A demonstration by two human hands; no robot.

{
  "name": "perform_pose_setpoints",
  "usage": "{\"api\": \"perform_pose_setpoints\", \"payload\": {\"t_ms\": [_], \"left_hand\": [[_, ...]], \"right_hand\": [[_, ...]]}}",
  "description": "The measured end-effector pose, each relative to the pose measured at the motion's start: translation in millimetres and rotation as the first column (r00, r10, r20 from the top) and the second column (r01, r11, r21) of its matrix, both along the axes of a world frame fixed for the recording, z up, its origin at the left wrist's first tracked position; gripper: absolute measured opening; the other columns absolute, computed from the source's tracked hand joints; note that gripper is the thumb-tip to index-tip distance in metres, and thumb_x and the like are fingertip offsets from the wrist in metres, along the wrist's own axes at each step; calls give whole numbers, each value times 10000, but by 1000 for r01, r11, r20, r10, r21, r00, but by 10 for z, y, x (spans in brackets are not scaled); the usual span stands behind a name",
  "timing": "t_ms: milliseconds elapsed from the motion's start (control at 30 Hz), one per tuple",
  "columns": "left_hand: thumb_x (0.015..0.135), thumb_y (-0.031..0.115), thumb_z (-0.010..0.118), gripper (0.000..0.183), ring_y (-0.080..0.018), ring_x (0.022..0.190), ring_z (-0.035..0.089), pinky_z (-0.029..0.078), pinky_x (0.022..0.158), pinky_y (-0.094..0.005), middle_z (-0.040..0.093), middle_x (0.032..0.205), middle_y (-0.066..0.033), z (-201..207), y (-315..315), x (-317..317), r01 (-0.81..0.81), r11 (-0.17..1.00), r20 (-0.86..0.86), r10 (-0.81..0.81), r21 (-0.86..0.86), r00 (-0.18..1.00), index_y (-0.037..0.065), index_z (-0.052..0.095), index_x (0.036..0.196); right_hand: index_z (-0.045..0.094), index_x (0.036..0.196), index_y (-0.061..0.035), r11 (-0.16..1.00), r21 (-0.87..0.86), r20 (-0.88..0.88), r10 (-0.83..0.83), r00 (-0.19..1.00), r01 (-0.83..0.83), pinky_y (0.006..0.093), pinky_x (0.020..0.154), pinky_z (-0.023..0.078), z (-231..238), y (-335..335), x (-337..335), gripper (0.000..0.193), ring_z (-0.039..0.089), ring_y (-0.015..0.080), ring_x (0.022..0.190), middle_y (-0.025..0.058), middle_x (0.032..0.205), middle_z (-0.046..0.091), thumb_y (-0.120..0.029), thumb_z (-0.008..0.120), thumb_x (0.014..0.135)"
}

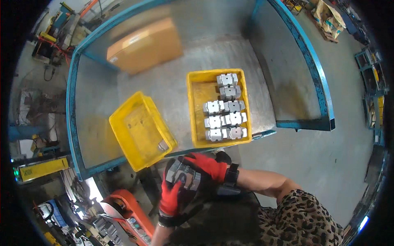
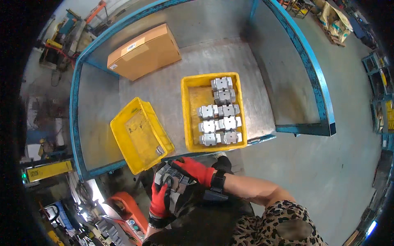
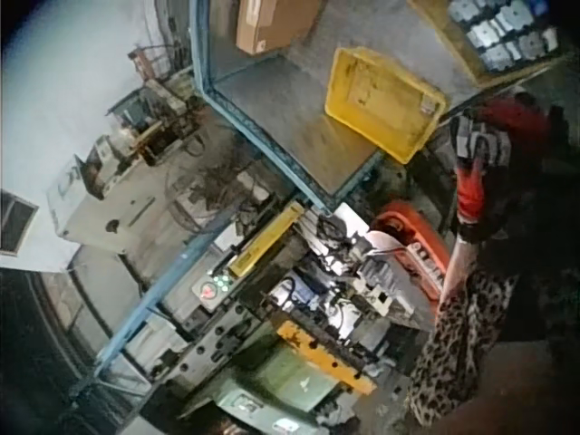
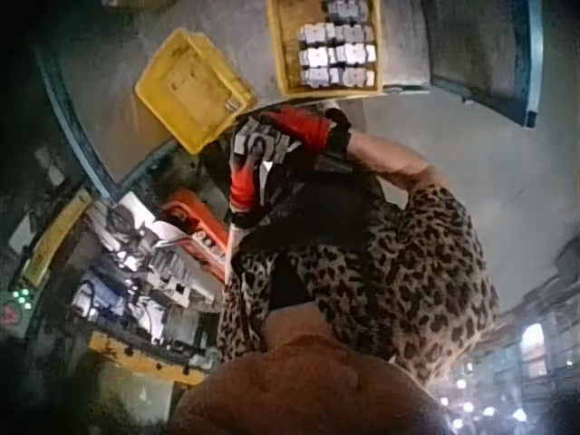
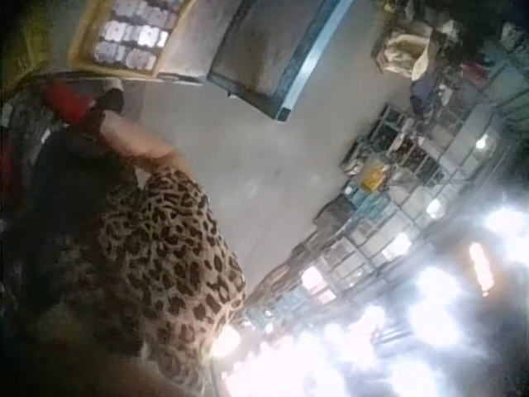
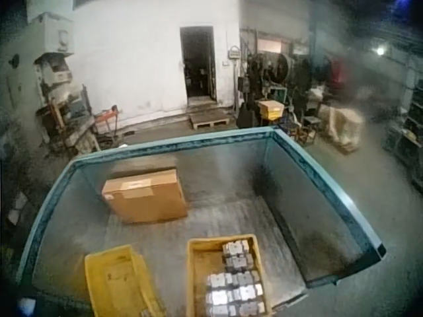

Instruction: Operate an industrial stamping press to shape and move metal components between work stages and storage bins.

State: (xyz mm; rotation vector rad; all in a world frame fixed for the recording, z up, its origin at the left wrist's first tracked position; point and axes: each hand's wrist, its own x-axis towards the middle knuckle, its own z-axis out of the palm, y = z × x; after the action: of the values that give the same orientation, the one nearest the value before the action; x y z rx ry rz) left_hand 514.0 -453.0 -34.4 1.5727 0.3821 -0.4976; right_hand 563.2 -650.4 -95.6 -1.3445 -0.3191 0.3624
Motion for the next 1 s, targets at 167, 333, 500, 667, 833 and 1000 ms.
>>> {"api": "perform_pose_setpoints", "payload": {"t_ms": [167,333,500,667,833,1000], "left_hand": [[893,36,637,671,-239,1302,500,378,1106,-352,527,1425,-132,-25,23,13,49,999,-19,-49,-22,999,16,371,1508],[888,29,656,681,-226,1307,492,368,1114,-346,526,1426,-120,-128,155,-130,60,991,-32,-64,-121,997,23,377,1509],[896,43,662,687,-218,1331,469,352,1124,-339,513,1441,-114,-164,380,-334,132,986,-34,-136,-105,990,28,367,1516],[905,52,651,679,-218,1338,463,348,1125,-334,510,1444,-118,-186,546,-534,110,983,-61,-120,-146,991,31,363,1519],[906,52,643,678,-227,1337,465,353,1124,-338,509,1443,-126,-181,669,-696,150,985,-23,-152,-86,988,38,358,1522],[913,74,650,644,-236,1342,468,371,1120,-348,509,1442,-133,-208,680,-760,358,933,161,-358,26,920,28,385,1499]], "right_hand": [[567,1325,-25,999,3,-462,45,886,-50,365,965,479,-307,103,-112,479,601,221,1128,150,1234,647,-386,553,1009],[445,1449,-72,971,-222,15,91,996,-86,455,1059,414,-551,185,-373,679,507,406,1264,227,1368,538,-402,654,893],[396,1487,-89,941,-327,240,169,956,-84,476,1086,384,-604,235,-641,829,487,457,1261,245,1421,483,-460,710,815],[396,1471,-22,930,-362,284,179,942,-68,466,1028,458,-678,451,-830,903,550,419,1223,229,1341,557,-407,798,760],[387,1476,-17,949,-315,407,131,904,4,465,1033,457,-705,559,-982,913,549,420,1227,224,1350,554,-405,799,759],[378,1484,-36,954,-299,292,123,948,-32,464,1043,451,-739,533,-1106,950,542,416,1238,212,1358,554,-422,816,736]]}}
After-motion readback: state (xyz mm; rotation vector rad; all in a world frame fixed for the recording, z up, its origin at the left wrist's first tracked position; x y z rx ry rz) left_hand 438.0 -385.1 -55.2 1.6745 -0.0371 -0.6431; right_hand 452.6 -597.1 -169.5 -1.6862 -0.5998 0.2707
